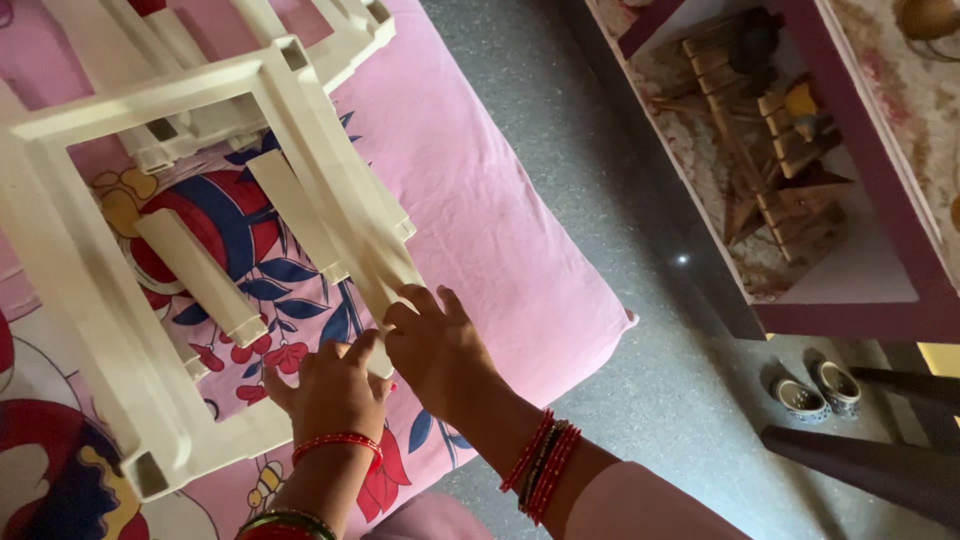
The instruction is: The person assembles modular storage units by snapping white plastic frame pieces together and inserting colored bins. They build multiple frames, fit red, pink, green, and blue bins into the frames, and arrange the completed units on a patterned bedsheet.
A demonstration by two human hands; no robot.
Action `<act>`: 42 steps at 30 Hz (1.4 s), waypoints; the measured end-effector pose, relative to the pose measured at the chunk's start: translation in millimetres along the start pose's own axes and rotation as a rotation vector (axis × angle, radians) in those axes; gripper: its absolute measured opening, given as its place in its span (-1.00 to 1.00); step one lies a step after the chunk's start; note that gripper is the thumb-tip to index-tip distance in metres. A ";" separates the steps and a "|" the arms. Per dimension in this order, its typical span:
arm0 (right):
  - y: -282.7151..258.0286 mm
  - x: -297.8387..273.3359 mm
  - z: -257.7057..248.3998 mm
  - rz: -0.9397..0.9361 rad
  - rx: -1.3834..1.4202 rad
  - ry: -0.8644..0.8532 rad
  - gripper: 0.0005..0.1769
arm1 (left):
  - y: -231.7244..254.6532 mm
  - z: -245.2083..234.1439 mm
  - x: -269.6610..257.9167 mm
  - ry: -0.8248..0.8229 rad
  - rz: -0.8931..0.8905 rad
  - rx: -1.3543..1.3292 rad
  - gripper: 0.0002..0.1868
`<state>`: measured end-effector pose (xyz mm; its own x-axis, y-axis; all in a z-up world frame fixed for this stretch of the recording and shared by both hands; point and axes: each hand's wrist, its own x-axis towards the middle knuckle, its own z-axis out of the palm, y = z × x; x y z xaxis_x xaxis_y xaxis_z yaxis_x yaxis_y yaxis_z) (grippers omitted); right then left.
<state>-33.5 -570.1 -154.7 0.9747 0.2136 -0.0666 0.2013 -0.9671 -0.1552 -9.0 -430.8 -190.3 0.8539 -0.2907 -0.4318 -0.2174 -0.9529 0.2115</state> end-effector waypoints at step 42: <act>-255.6 84.1 -98.2 -0.096 0.158 0.110 -0.17 | -188.0 -141.7 -114.9 0.619 -0.331 -0.172 -0.03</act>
<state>6.6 -318.5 -23.8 0.9584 0.2786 0.0627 0.2841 -0.9078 -0.3084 0.7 -206.0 -56.3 0.9845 0.1615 0.0683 0.1326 -0.9406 0.3124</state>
